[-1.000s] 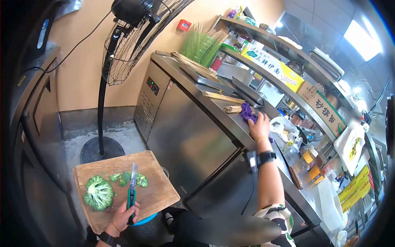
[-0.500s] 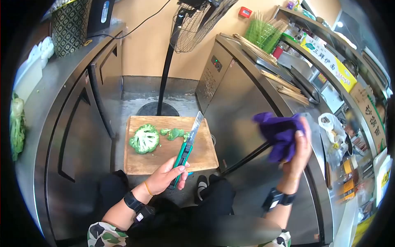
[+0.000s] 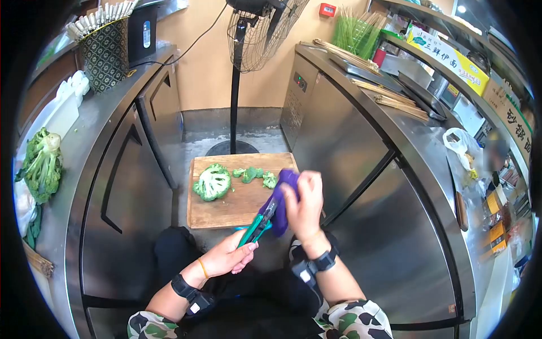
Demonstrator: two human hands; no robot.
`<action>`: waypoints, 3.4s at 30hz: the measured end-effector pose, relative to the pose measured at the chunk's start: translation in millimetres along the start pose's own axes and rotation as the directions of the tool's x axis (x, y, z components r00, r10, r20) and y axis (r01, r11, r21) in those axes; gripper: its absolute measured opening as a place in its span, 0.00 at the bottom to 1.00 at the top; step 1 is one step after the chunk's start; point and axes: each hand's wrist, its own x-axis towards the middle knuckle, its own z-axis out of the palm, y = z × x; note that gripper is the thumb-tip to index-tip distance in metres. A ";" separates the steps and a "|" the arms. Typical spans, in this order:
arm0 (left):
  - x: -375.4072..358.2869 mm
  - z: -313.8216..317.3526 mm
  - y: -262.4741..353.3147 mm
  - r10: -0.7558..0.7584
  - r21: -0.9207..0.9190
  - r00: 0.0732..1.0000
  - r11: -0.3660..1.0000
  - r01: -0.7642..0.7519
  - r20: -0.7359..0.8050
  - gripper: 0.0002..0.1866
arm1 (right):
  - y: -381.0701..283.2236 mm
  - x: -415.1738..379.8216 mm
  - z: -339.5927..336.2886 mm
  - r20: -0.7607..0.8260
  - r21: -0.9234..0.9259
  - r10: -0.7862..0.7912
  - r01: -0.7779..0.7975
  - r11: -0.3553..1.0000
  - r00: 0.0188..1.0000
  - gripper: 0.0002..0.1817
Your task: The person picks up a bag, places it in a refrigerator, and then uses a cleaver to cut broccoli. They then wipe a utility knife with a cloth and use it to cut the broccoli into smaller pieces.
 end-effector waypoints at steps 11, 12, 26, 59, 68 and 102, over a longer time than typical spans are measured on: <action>8.4 -4.5 5.1 -0.014 -0.166 1.000 0.986 0.014 0.001 0.10 | -13.9 9.2 -47.3 0.032 0.147 -0.148 0.142 0.979 0.988 0.11; 11.3 0.4 5.5 -0.003 -0.145 1.000 0.989 0.006 0.018 0.11 | -22.5 7.7 -43.5 0.093 0.136 -0.240 0.227 0.964 0.966 0.12; -0.4 -22.1 -11.8 0.266 0.558 0.911 0.829 -0.050 -0.314 0.16 | 51.1 -5.0 -10.1 -0.038 0.412 0.412 -0.361 0.836 0.910 0.08; 4.4 -2.2 13.1 0.842 0.987 0.524 0.060 0.150 -0.131 0.20 | -22.9 -14.0 -1.0 0.196 0.192 -0.176 0.138 0.972 0.965 0.20; -10.8 -16.5 0.5 0.875 0.965 0.425 0.150 0.216 -0.231 0.23 | -1.0 -23.4 -7.7 0.271 0.099 -0.116 0.092 0.991 0.956 0.17; -16.7 -26.6 7.5 0.776 0.900 0.455 0.377 0.221 -0.437 0.27 | -14.9 7.5 15.6 -0.077 0.205 0.231 -0.211 0.956 0.970 0.12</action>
